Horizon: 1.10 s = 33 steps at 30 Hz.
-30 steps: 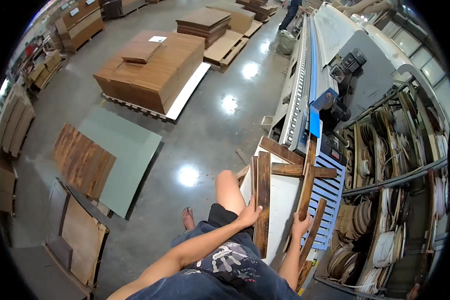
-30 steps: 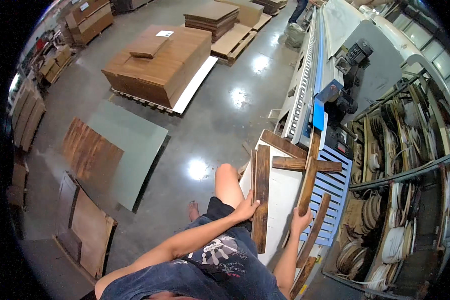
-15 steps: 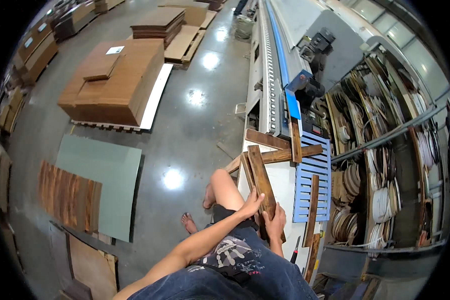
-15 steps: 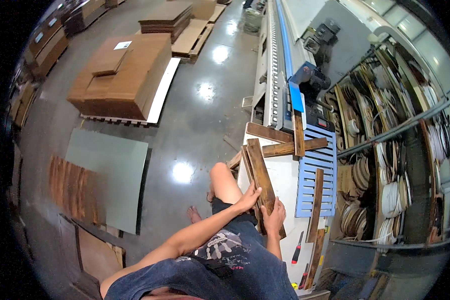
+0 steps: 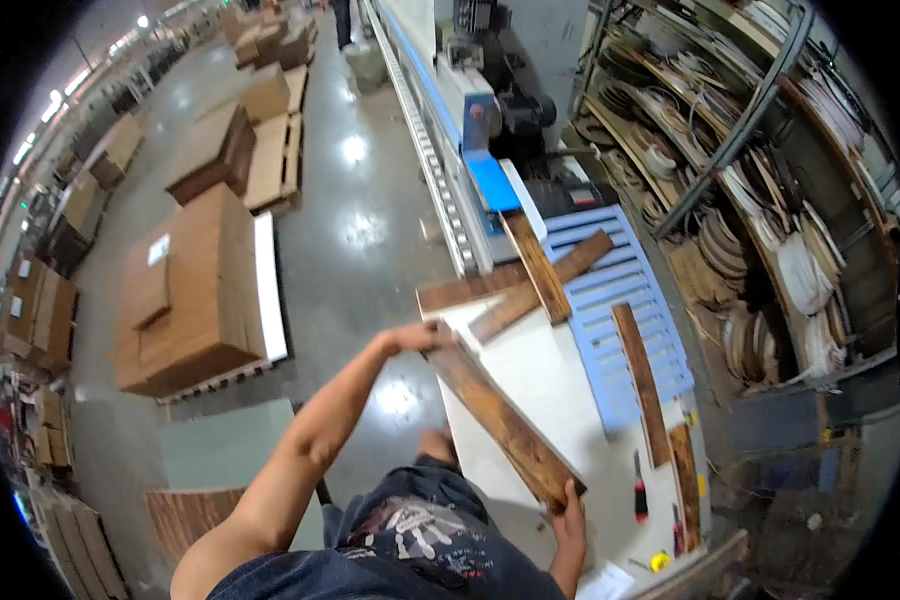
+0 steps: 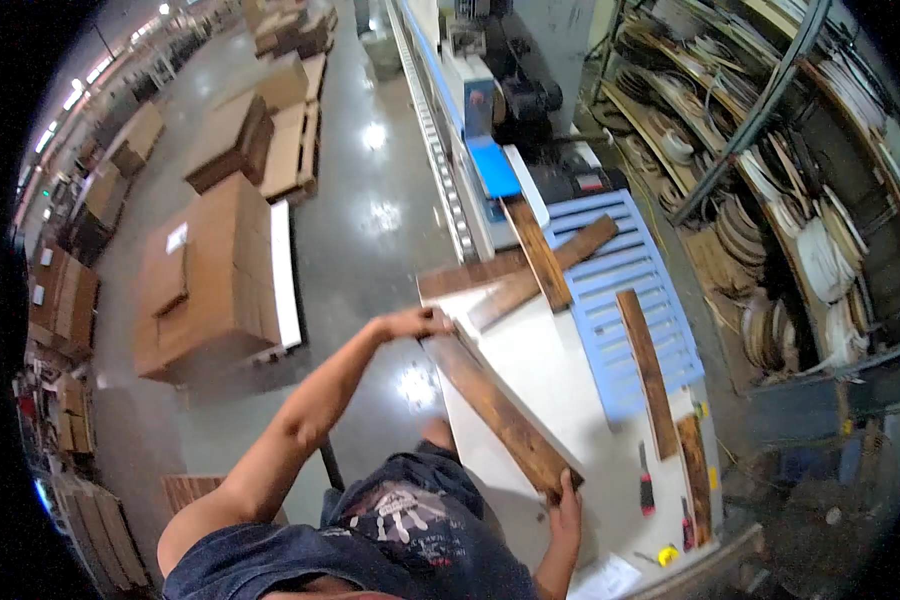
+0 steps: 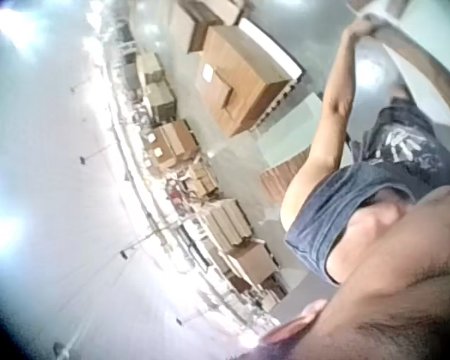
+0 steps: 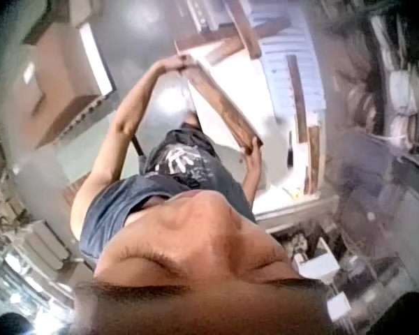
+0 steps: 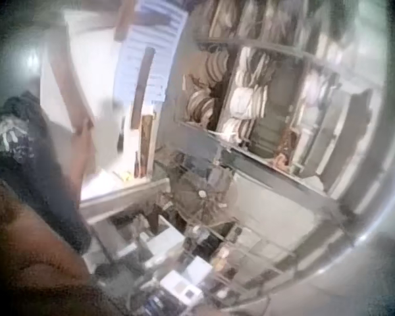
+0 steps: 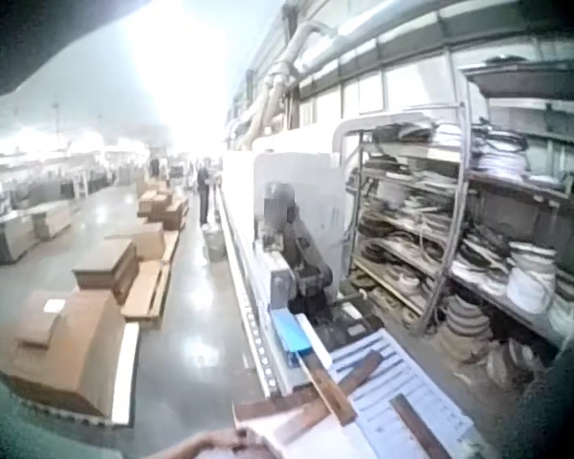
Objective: The person scrapes and trims the edges of wooden pieces using a knife, then handles and arranges several wooden planks on the workbench.
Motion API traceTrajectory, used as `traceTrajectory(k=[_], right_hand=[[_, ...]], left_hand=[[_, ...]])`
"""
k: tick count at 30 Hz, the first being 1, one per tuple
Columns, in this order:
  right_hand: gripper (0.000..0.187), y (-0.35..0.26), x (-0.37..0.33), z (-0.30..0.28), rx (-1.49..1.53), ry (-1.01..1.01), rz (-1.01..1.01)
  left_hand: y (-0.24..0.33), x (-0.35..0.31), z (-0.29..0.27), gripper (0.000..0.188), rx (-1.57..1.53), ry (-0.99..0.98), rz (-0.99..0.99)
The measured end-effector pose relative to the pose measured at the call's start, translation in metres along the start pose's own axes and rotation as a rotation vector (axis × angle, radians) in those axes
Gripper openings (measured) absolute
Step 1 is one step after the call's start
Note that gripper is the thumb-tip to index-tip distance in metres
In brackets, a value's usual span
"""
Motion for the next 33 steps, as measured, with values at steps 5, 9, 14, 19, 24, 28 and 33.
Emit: traceTrajectory(k=[5, 9, 14, 19, 24, 28, 33], right_hand=[[0.053, -0.069, -0.083, 0.065, -0.325, 0.147, 0.063], [0.065, -0.067, -0.079, 0.046, -0.712, 0.113, -0.149], [0.062, -0.052, -0.073, 0.034, -0.738, -0.017, -0.363], [0.065, -0.070, -0.116, 0.069, -0.970, -0.125, -0.420], [0.069, -0.012, -0.052, -0.013, -0.031, 0.258, -0.111], [0.084, -0.023, -0.042, -0.030, -0.207, 0.334, -0.339], [0.113, -0.022, -0.039, -0.045, -0.290, 0.291, -0.642]], left_hand=[[-0.001, -0.011, 0.011, 0.115, -0.009, -0.012, -0.024], [-0.001, -0.026, 0.011, 0.110, -0.104, -0.062, -0.109], [-0.007, -0.019, 0.016, 0.099, -0.105, -0.113, -0.077], [0.016, -0.042, 0.035, 0.085, -0.097, -0.153, -0.078], [0.023, -0.005, 0.054, 0.090, 0.127, -0.164, 0.123], [0.016, 0.006, 0.033, 0.102, 0.043, -0.153, 0.228], [0.048, 0.012, 0.072, 0.110, 0.031, -0.174, 0.482]])
Point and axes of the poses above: each hand's wrist, its own x-axis towards the middle knuckle, its own z-axis out of the palm, y = z × x, the point moved 9 cm from there along x, towards the middle knuckle, and after that the axes turned 2 degrees about -x, right-handed, at the moved point
